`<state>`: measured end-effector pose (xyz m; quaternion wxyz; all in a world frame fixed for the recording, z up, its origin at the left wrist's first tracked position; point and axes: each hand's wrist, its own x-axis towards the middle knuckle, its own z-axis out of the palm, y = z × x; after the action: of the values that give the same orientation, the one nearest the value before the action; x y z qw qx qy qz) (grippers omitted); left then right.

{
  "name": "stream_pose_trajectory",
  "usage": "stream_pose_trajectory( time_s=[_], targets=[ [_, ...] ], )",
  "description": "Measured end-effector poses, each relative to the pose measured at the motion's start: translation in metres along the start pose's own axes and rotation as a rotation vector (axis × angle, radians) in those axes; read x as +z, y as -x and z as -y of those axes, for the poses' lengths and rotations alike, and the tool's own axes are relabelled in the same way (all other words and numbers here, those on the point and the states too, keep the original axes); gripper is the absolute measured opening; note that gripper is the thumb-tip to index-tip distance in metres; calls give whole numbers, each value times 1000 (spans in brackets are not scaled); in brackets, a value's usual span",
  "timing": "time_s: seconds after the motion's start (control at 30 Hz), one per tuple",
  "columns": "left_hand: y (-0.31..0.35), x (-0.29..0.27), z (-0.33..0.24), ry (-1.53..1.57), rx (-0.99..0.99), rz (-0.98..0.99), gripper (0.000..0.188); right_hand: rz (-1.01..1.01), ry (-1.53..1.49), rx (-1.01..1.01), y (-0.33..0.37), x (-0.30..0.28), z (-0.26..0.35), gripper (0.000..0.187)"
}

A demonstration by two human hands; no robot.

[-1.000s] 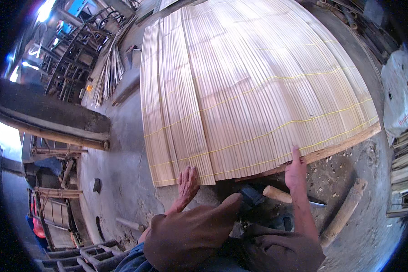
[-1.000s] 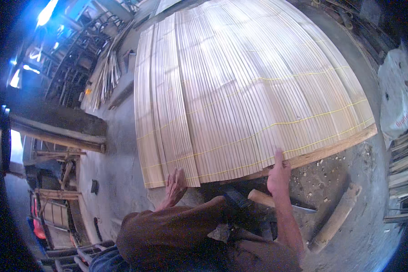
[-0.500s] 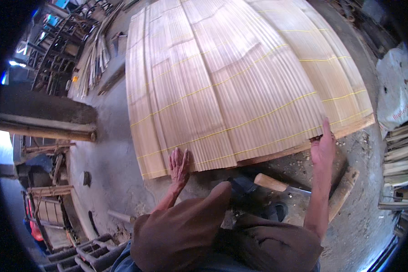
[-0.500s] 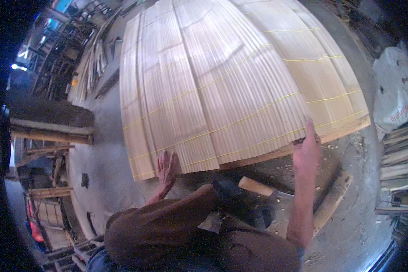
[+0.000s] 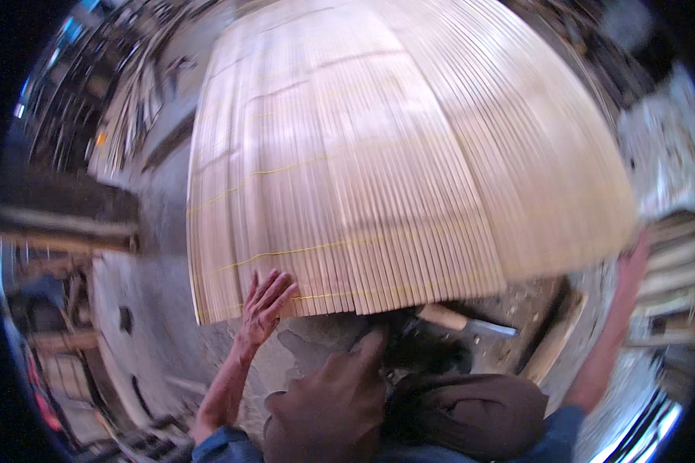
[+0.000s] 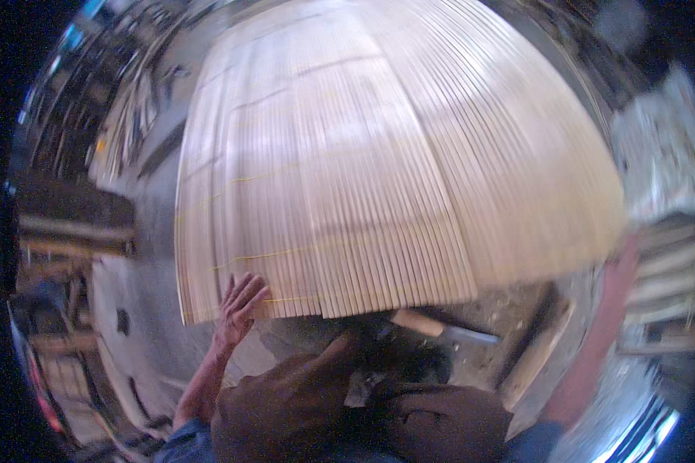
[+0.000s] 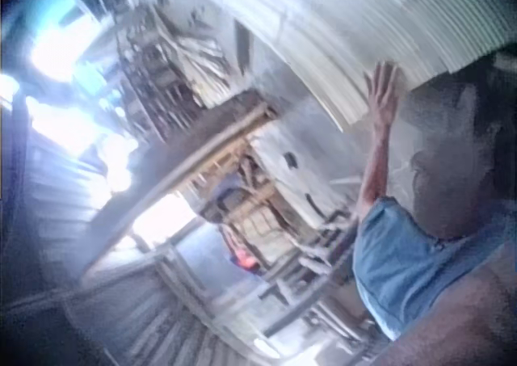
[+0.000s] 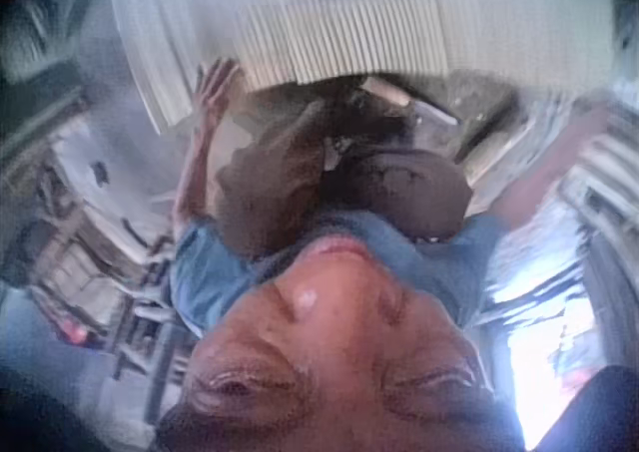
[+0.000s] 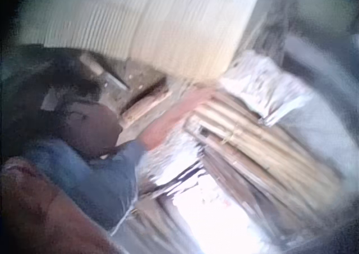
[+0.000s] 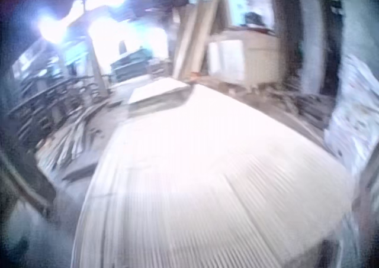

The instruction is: The person repeatedly strikes the edge of a large bamboo mat with a wooden block to flatten or align the slats. They hold the mat steady with one hand while hammering with the other, occasionally repositioning the mat and the block along its length.

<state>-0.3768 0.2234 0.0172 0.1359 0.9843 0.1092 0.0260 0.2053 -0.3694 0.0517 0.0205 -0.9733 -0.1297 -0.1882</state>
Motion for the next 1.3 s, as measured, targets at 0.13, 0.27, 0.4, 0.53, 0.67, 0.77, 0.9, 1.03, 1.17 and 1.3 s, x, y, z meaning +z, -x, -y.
stream_pose_trajectory(
  time_s=[0.13,0.27,0.4,0.53,0.67,0.77,0.9,1.03,1.17,1.3],
  targets=[
    [9,22,39,-128,23,101,61,382,-568,363,145,110,12,74],
    [-5,24,55,-7,-65,93,58,343,-291,185,161,130,25,80],
    [-33,34,26,63,-4,-10,61,137,-190,61,10,76,41,72],
    [-52,40,-22,77,-25,-95,59,-90,-1263,450,-92,-4,87,52],
    [-54,60,-16,93,-61,-57,54,39,-1100,748,-45,126,44,70],
    [-28,71,10,47,-93,25,61,224,-1353,1105,-16,205,84,75],
    [-26,65,2,-71,-134,258,62,280,-1438,1151,-5,194,117,62],
    [-44,88,-11,-233,-135,390,72,84,-1475,972,25,196,98,49],
    [-34,79,-42,-13,-116,246,97,-156,-815,757,77,193,64,51],
    [-22,115,-53,13,-100,135,109,-268,-535,931,91,223,32,56]
  ],
)
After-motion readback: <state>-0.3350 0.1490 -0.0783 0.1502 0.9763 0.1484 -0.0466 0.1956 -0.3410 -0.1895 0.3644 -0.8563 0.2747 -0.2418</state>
